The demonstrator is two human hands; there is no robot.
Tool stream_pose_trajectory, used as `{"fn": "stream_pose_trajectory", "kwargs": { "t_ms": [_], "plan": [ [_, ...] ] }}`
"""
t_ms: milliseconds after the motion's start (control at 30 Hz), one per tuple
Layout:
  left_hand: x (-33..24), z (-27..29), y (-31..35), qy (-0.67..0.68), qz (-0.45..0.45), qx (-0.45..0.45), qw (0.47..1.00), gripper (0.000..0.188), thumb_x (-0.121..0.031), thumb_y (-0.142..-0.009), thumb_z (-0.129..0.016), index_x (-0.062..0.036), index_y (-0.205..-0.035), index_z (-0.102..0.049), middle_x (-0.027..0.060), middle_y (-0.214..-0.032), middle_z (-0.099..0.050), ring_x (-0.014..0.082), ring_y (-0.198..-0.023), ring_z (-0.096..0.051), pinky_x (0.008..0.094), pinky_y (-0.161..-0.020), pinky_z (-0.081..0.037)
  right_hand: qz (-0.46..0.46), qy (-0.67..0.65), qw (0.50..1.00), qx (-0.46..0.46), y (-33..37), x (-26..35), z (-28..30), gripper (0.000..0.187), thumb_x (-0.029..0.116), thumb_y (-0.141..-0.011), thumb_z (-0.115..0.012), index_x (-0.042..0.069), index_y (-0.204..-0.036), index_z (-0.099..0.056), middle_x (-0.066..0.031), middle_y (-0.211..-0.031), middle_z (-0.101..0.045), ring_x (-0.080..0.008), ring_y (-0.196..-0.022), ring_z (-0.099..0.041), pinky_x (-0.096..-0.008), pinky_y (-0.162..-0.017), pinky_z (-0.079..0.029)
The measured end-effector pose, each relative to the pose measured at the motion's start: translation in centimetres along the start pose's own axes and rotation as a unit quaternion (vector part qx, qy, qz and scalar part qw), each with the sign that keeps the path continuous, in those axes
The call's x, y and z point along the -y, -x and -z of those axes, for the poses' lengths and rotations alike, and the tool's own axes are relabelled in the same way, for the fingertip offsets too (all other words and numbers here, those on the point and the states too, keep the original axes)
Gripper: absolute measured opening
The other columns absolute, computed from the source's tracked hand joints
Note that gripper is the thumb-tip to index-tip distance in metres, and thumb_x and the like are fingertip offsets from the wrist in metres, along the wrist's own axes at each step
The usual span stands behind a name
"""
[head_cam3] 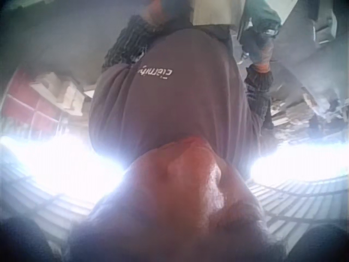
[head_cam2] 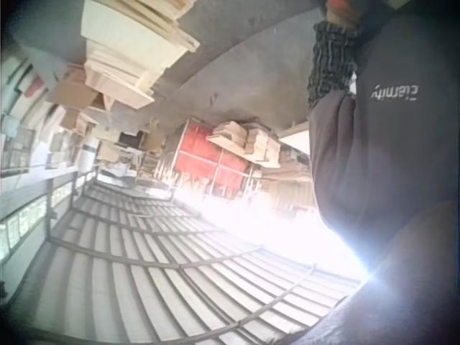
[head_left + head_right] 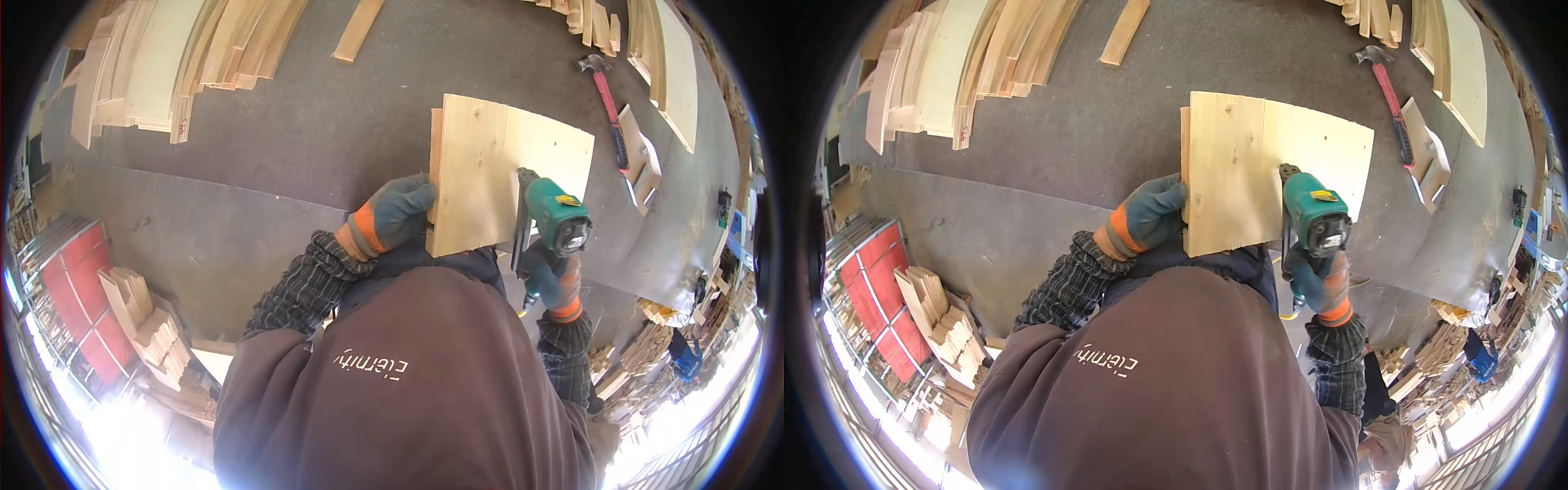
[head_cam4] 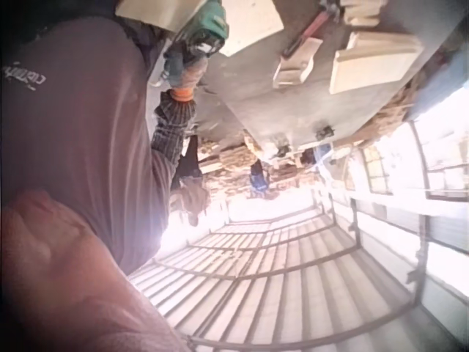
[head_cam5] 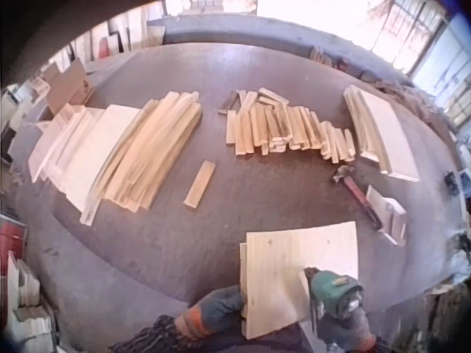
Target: Assembling small wooden components using a pneumatic nail gun in a workshop.
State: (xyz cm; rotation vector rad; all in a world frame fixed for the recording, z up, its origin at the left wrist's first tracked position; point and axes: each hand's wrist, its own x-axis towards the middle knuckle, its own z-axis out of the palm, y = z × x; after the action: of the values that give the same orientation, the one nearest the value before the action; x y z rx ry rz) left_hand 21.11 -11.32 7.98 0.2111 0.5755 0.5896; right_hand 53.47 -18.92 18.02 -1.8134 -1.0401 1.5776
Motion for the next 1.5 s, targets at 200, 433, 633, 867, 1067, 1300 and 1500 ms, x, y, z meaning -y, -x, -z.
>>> {"fn": "stream_pose_trajectory", "kwargs": {
  "t_ms": [200, 433, 633, 867, 1067, 1300, 1500],
  "plan": [
    [-0.4, -0.5, 0.6, 0.000, 0.044, 0.013, 0.999, 0.059, -0.032, -0.105, -0.067, 0.0067, -0.147, -0.052, 0.0120, -0.133, -0.067, 0.0184, -0.119, -0.066, 0.0350, -0.102, -0.054, -0.003, -0.079, 0.996, 0.046, 0.1, 0.1, 1.2, 0.012, 0.010, -0.092, -0.061, 0.000, -0.093, -0.067, -0.0088, -0.075, -0.068, -0.0144, -0.059, -0.063, -0.0276, -0.051, -0.049],
    [-0.5, -0.9, 1.4, -0.019, 0.043, 0.016, 0.999, 0.064, -0.035, -0.103, -0.069, 0.0065, -0.148, -0.051, 0.0128, -0.138, -0.066, 0.0208, -0.124, -0.064, 0.0375, -0.108, -0.052, 0.017, -0.098, 0.988, 0.120, 0.5, -0.6, 2.0, 0.039, 0.024, -0.095, -0.069, -0.007, -0.119, -0.060, -0.0111, -0.074, -0.064, -0.0167, -0.056, -0.059, -0.0294, -0.047, -0.045],
    [0.2, -0.5, 1.4, -0.066, 0.010, 0.011, 0.998, 0.068, -0.039, -0.101, -0.071, 0.0057, -0.149, -0.051, 0.0128, -0.141, -0.064, 0.0219, -0.129, -0.062, 0.0393, -0.112, -0.049, -0.014, -0.111, 0.979, 0.169, 0.2, 2.0, 2.2, 0.042, 0.006, -0.083, -0.066, -0.003, -0.123, -0.062, -0.0111, -0.083, -0.069, -0.0190, -0.066, -0.066, -0.0329, -0.058, -0.055],
    [0.5, -0.3, 1.5, -0.106, 0.015, -0.005, 0.994, 0.065, -0.039, -0.104, -0.067, 0.0043, -0.150, -0.051, 0.0120, -0.142, -0.064, 0.0211, -0.129, -0.061, 0.0369, -0.109, -0.051, -0.044, -0.120, 0.973, 0.193, 0.5, 4.3, 2.2, 0.050, 0.001, -0.077, -0.068, 0.000, -0.127, -0.063, -0.0102, -0.087, -0.070, -0.0189, -0.070, -0.067, -0.0342, -0.063, -0.055],
    [0.6, -0.2, 1.3, -0.113, 0.025, 0.006, 0.993, 0.066, -0.040, -0.104, -0.067, 0.0042, -0.149, -0.051, 0.0127, -0.141, -0.064, 0.0213, -0.126, -0.063, 0.0378, -0.109, -0.053, -0.044, -0.092, 0.970, 0.219, 0.2, 5.1, 2.0, 0.054, 0.000, -0.077, -0.071, 0.000, -0.131, -0.062, -0.0081, -0.090, -0.070, -0.0177, -0.073, -0.067, -0.0334, -0.066, -0.055],
    [0.7, -0.2, 1.2, -0.134, 0.023, 0.002, 0.991, 0.067, -0.041, -0.103, -0.068, 0.0044, -0.149, -0.051, 0.0133, -0.140, -0.064, 0.0217, -0.127, -0.063, 0.0382, -0.109, -0.053, -0.080, -0.054, 0.966, 0.239, -0.8, 6.4, 1.5, 0.049, 0.004, -0.079, -0.072, 0.000, -0.127, -0.063, -0.0072, -0.089, -0.070, -0.0167, -0.071, -0.067, -0.0325, -0.065, -0.055],
    [0.5, -0.4, 1.3, -0.149, 0.024, 0.001, 0.989, 0.066, -0.041, -0.103, -0.068, 0.0047, -0.148, -0.053, 0.0133, -0.140, -0.065, 0.0216, -0.126, -0.063, 0.0376, -0.109, -0.053, -0.069, -0.022, 0.957, 0.281, -1.6, 6.3, 1.5, 0.042, 0.014, -0.084, -0.075, 0.000, -0.123, -0.064, -0.0065, -0.084, -0.070, -0.0160, -0.070, -0.066, -0.0324, -0.062, -0.054]
  ]
}}
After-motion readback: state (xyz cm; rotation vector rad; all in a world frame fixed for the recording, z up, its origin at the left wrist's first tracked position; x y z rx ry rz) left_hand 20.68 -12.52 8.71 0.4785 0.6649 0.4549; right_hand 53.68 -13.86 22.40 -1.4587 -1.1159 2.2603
